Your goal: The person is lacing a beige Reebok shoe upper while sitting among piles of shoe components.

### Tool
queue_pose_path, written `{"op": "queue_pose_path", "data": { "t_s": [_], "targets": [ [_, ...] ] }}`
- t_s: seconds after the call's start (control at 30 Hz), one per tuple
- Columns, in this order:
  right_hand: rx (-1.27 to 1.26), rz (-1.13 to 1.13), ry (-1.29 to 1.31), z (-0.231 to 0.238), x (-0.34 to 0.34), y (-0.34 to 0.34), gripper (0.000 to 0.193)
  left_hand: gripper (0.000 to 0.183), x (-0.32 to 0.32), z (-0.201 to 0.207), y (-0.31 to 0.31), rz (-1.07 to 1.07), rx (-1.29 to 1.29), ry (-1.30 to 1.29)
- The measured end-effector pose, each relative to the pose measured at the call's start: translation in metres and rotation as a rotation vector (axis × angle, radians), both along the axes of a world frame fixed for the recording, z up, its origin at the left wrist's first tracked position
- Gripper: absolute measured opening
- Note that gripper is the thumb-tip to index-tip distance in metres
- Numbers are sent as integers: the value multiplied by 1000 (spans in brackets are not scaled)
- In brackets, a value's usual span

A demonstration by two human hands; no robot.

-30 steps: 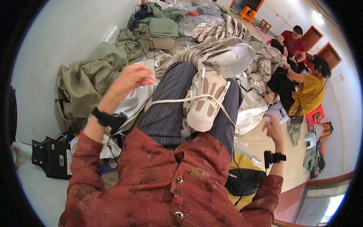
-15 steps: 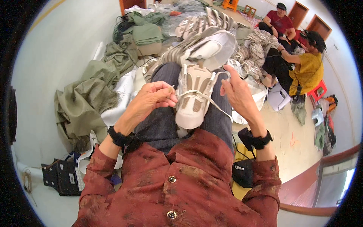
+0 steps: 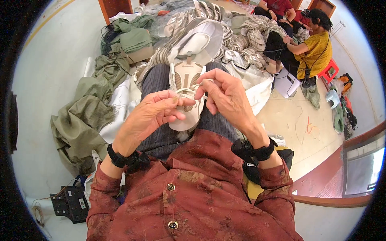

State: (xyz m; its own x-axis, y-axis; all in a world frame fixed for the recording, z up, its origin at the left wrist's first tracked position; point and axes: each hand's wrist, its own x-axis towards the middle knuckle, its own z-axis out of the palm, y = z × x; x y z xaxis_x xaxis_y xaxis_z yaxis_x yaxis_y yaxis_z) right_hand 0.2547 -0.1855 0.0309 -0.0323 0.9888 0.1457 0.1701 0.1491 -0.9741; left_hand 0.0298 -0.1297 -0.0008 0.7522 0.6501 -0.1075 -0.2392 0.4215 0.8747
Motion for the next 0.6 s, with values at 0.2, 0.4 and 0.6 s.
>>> {"op": "queue_pose_path", "data": {
  "t_s": [0.2, 0.4, 0.6],
  "targets": [
    [-22, 41, 8, -9, -14, -28, 14, 20, 4, -14, 4, -21, -110, -196],
    [-36, 45, 26, -24, -1, -27, 23, 19, 5, -1, -21, 67, 147, 57],
    [-236, 120, 358, -40, -3, -27, 23, 23, 11, 11, -40, -87, 287, 171]
  ]
}}
